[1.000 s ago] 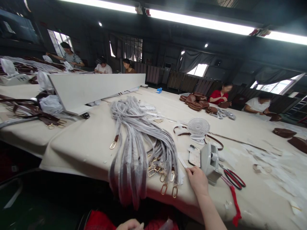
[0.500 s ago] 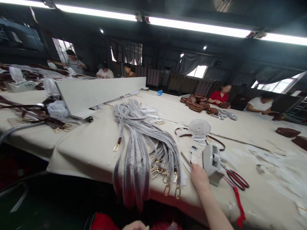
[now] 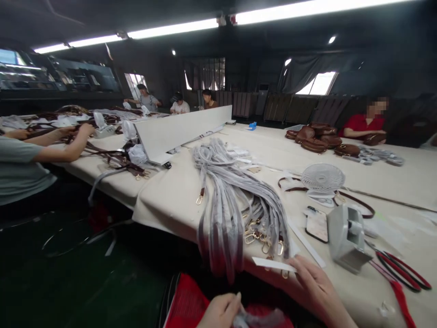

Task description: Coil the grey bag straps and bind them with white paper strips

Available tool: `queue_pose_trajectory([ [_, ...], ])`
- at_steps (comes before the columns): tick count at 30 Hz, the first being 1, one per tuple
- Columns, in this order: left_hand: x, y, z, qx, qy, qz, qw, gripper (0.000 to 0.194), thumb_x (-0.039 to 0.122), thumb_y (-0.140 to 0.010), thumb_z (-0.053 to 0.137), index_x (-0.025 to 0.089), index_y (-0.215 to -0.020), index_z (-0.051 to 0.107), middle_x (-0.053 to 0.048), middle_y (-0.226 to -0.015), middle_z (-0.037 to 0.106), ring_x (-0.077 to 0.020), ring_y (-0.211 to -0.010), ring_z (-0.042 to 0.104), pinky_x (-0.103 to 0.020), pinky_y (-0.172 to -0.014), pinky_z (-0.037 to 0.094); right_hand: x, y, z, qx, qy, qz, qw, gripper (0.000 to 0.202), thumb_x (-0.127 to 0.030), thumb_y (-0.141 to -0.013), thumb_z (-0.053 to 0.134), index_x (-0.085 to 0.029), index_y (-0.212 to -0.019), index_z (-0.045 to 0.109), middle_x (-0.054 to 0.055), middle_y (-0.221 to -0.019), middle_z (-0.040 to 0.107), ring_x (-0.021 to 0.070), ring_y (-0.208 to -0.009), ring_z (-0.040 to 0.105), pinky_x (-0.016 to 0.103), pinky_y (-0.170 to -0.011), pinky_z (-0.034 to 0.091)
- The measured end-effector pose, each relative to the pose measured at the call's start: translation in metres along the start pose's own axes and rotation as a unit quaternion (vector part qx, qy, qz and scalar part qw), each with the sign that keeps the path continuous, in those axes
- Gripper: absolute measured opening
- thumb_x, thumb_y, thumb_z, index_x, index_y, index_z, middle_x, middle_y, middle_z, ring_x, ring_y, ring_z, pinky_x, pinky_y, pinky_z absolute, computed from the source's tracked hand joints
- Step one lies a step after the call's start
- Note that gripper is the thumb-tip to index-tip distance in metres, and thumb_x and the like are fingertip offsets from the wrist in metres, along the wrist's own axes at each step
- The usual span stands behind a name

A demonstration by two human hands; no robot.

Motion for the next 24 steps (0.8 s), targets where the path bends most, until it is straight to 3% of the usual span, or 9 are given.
queue_pose_trajectory([
  [2,0.003,0.006,0.005,0.005,0.040,-0.037,0.999,0.078,0.089,-0.073,0.032,0.017,-0.080,0.061,0.002,-0.054,0.052,-0.0120,-0.041,0.045,-0.024,-0.041,0.033,-0.016,0.012,0.009,-0.093,0.011,-0.001,0.996,0.043,-0.053,-0.091,0.050,-0.019,-0.070,0.064,0.001,-0.067,0.062,0.0178,-0.067,0.058,0.025,-0.064,0.045],
  [5,0.005,0.009,0.007,0.000,0.066,-0.056,0.996,0.075,0.087,-0.071,0.041,0.016,-0.079,0.062,0.003,-0.050,0.051,-0.0103,-0.037,0.042,-0.023,-0.038,0.031,-0.032,0.026,0.018,-0.224,0.065,-0.022,0.972,0.038,-0.047,-0.090,0.055,-0.019,-0.066,0.059,0.000,-0.065,0.061,0.0150,-0.063,0.055,0.024,-0.062,0.041],
  [8,-0.001,0.008,0.006,0.002,0.073,-0.068,0.995,0.073,0.085,-0.071,0.044,0.015,-0.081,0.063,0.003,-0.050,0.054,-0.0113,-0.038,0.046,-0.022,-0.038,0.032,-0.042,0.036,0.024,-0.288,0.163,-0.035,0.943,0.026,-0.037,-0.088,0.058,-0.020,-0.068,0.059,-0.001,-0.067,0.062,0.0140,-0.063,0.054,0.024,-0.061,0.037],
  [14,-0.005,0.005,0.007,0.003,0.053,-0.059,0.997,0.065,0.078,-0.077,0.043,0.016,-0.082,0.062,0.004,-0.047,0.051,-0.0127,-0.037,0.048,-0.021,-0.036,0.029,-0.068,0.044,0.045,-0.296,0.312,-0.096,0.898,0.019,-0.020,-0.078,0.057,-0.021,-0.059,0.053,-0.002,-0.061,0.064,0.0144,-0.057,0.055,0.030,-0.055,0.024],
  [19,0.004,0.006,0.006,-0.004,0.024,-0.038,0.999,0.056,0.068,-0.084,0.041,0.016,-0.080,0.062,0.003,-0.052,0.054,-0.0131,-0.040,0.049,-0.023,-0.039,0.031,-0.074,0.042,0.086,-0.289,0.362,-0.153,0.873,0.017,-0.014,-0.077,0.054,-0.021,-0.064,0.063,0.002,-0.063,0.070,0.0166,-0.055,0.062,0.033,-0.054,0.023],
  [22,0.012,0.007,0.002,0.009,-0.003,-0.009,1.000,0.045,0.055,-0.086,0.047,0.016,-0.069,0.062,0.001,-0.058,0.057,-0.0130,-0.053,0.052,-0.024,-0.050,0.035,-0.065,0.035,0.109,-0.289,0.362,-0.149,0.874,0.018,-0.015,-0.080,0.053,-0.019,-0.076,0.069,0.005,-0.075,0.074,0.0184,-0.065,0.066,0.032,-0.056,0.027],
  [24,0.017,0.008,-0.001,0.019,-0.023,0.012,0.999,0.040,0.047,-0.086,0.050,0.015,-0.063,0.061,0.001,-0.061,0.058,-0.0132,-0.061,0.051,-0.024,-0.056,0.036,-0.059,0.030,0.112,-0.301,0.335,-0.130,0.884,0.013,-0.017,-0.079,0.056,-0.019,-0.075,0.068,0.005,-0.078,0.074,0.0184,-0.069,0.066,0.030,-0.059,0.030],
])
Point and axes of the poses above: each hand's wrist, its own y-axis away from the middle knuckle, its own z-axis out of the palm, x = y × z, the point moved 3 cm from there along -y, towards the middle knuckle
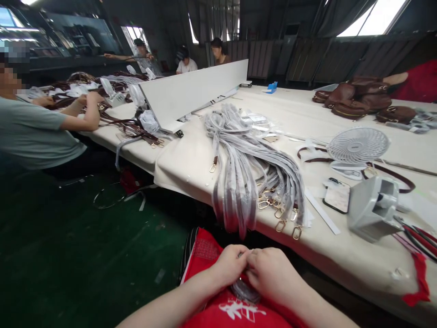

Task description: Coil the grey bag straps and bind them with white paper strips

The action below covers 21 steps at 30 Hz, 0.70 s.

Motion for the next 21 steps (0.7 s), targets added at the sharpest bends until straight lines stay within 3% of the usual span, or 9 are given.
queue_pose_trajectory([
  [3,0.006,0.003,-0.005,0.009,-0.031,0.024,0.999,0.038,0.042,-0.086,0.051,0.015,-0.063,0.063,0.000,-0.062,0.057,-0.0141,-0.064,0.049,-0.026,-0.060,0.034,0.014,0.001,-0.012,-0.013,-0.077,0.003,0.997,0.006,-0.020,-0.073,0.063,-0.019,-0.067,0.064,0.001,-0.071,0.070,0.0151,-0.065,0.060,0.027,-0.059,0.031],
  [8,0.020,0.014,-0.010,0.014,-0.102,0.097,0.990,0.042,0.038,-0.095,0.040,0.016,-0.069,0.064,-0.003,-0.072,0.061,-0.0165,-0.070,0.053,-0.027,-0.067,0.037,0.040,-0.004,-0.027,0.008,-0.241,0.033,0.970,0.011,-0.024,-0.077,0.065,-0.018,-0.067,0.062,-0.003,-0.064,0.063,0.0117,-0.060,0.053,0.023,-0.056,0.033],
  [10,0.027,0.019,-0.010,-0.008,-0.111,0.138,0.984,0.045,0.036,-0.098,0.034,0.017,-0.071,0.063,-0.004,-0.075,0.063,-0.0167,-0.073,0.055,-0.026,-0.069,0.038,0.047,-0.013,-0.016,0.025,-0.326,0.052,0.944,0.012,-0.024,-0.076,0.066,-0.017,-0.066,0.062,-0.003,-0.061,0.061,0.0118,-0.059,0.053,0.023,-0.056,0.036],
  [13,0.034,0.024,-0.010,-0.034,-0.118,0.165,0.979,0.040,0.036,-0.097,0.042,0.018,-0.069,0.065,-0.003,-0.078,0.065,-0.0171,-0.078,0.059,-0.026,-0.074,0.040,0.055,-0.026,0.012,0.047,-0.420,0.069,0.904,0.016,-0.027,-0.072,0.071,-0.016,-0.066,0.062,-0.003,-0.060,0.059,0.0117,-0.059,0.051,0.022,-0.056,0.039],
  [15,0.034,0.025,-0.010,-0.026,-0.124,0.154,0.980,0.035,0.033,-0.094,0.049,0.018,-0.067,0.066,-0.003,-0.077,0.066,-0.0171,-0.079,0.059,-0.025,-0.075,0.040,0.063,-0.031,0.030,0.055,-0.444,0.088,0.890,0.026,-0.038,-0.075,0.069,-0.016,-0.066,0.060,-0.002,-0.059,0.059,0.0117,-0.055,0.052,0.023,-0.053,0.040],
  [17,0.032,0.024,-0.009,-0.013,-0.126,0.141,0.982,0.034,0.031,-0.093,0.050,0.018,-0.065,0.065,-0.003,-0.075,0.066,-0.0168,-0.077,0.059,-0.025,-0.073,0.039,0.072,-0.033,0.040,0.068,-0.460,0.117,0.878,0.044,-0.056,-0.086,0.052,-0.016,-0.070,0.059,0.000,-0.058,0.060,0.0131,-0.050,0.054,0.024,-0.049,0.043],
  [19,0.030,0.024,-0.008,-0.011,-0.127,0.137,0.982,0.035,0.031,-0.093,0.050,0.017,-0.063,0.064,-0.003,-0.074,0.065,-0.0166,-0.076,0.059,-0.025,-0.072,0.039,0.080,-0.030,0.033,0.099,-0.470,0.149,0.864,0.060,-0.067,-0.090,0.032,-0.015,-0.079,0.060,0.004,-0.063,0.063,0.0161,-0.053,0.059,0.028,-0.051,0.048],
  [21,0.026,0.022,-0.008,-0.006,-0.125,0.131,0.983,0.036,0.032,-0.093,0.049,0.017,-0.063,0.063,-0.004,-0.073,0.064,-0.0166,-0.074,0.058,-0.025,-0.071,0.039,0.078,-0.020,0.002,0.145,-0.455,0.155,0.865,0.062,-0.067,-0.092,0.029,-0.014,-0.088,0.063,0.008,-0.076,0.068,0.0192,-0.067,0.065,0.032,-0.063,0.053],
])
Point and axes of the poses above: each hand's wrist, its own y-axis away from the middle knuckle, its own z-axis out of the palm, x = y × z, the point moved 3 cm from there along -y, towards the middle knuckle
